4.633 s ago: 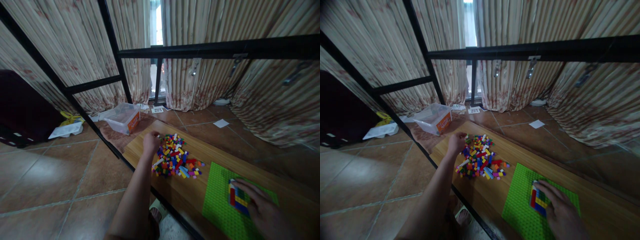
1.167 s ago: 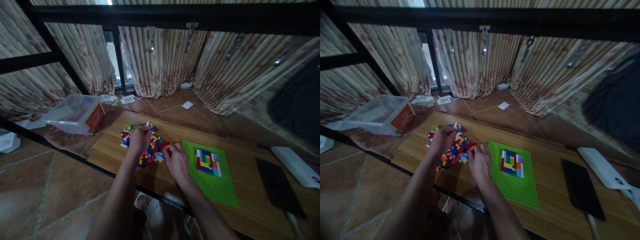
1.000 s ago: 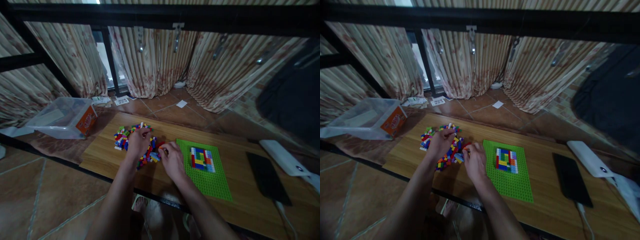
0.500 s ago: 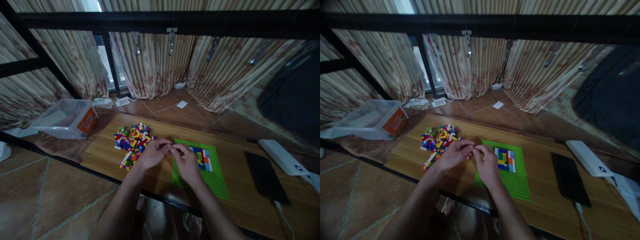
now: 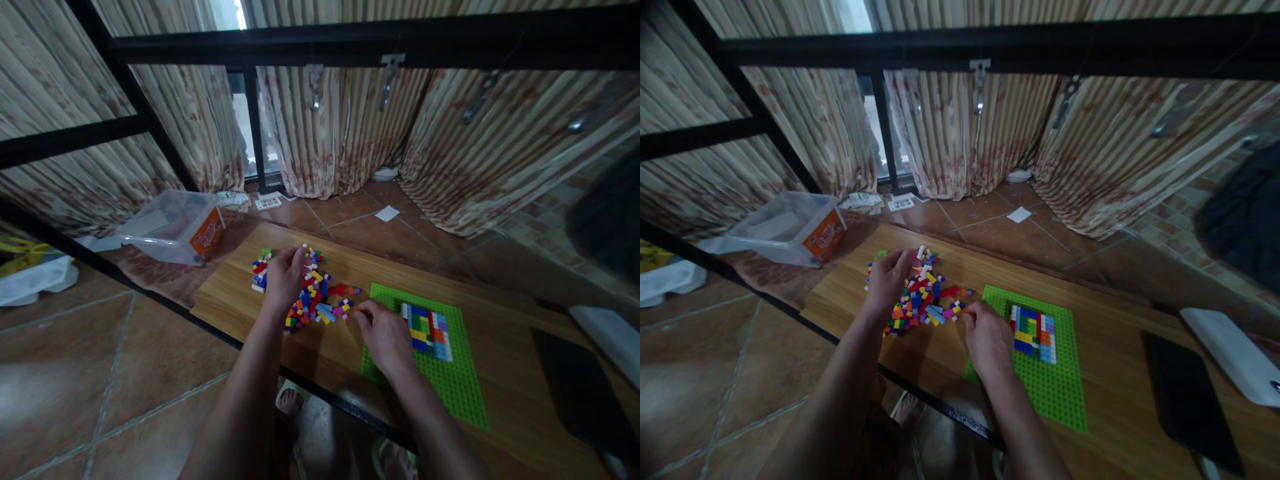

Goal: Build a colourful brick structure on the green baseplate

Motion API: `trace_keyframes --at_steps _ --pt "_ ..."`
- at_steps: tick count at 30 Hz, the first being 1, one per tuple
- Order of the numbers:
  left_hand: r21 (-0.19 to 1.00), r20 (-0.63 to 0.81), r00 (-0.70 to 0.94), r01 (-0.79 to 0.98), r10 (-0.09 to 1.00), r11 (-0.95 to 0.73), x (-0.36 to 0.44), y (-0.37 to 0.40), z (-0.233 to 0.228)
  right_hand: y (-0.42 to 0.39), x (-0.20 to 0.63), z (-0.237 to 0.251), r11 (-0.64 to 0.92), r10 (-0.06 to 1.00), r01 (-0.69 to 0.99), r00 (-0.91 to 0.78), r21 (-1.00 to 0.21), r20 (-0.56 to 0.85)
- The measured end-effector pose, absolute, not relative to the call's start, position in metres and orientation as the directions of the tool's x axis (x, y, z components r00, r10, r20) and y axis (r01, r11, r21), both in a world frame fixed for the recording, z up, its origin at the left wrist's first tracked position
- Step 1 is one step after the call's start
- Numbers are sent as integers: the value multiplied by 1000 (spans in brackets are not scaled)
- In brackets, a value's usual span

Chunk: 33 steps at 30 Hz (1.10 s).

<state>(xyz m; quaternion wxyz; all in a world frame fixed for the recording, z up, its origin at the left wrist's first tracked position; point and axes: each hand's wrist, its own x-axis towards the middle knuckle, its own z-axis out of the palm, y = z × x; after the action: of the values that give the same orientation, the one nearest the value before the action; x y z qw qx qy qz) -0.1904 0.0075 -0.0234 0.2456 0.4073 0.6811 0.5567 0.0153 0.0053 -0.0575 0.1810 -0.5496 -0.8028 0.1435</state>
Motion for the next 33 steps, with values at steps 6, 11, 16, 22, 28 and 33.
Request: trace_keyframes --at_steps 6,11,16,22,28,33 --pt "975 100 -567 220 817 33 -189 5 -19 5 13 -62 334 941 797 -310 -503 134" --pt "975 131 -548 220 826 -9 -189 5 -22 2 12 -58 326 942 777 -317 -539 112" --pt "980 146 -542 196 827 -45 -189 7 -24 -5 9 -54 384 912 715 -392 -584 119" --pt "983 158 -512 166 844 -83 -186 7 -27 -7 5 -59 426 893 730 -433 -534 120" --pt "983 130 -518 176 846 -43 -187 8 -28 -8 3 -59 424 896 725 -422 -542 137" --pt "988 114 -522 151 845 -39 -185 10 -27 -14 4 -50 349 912 608 -394 -713 111"
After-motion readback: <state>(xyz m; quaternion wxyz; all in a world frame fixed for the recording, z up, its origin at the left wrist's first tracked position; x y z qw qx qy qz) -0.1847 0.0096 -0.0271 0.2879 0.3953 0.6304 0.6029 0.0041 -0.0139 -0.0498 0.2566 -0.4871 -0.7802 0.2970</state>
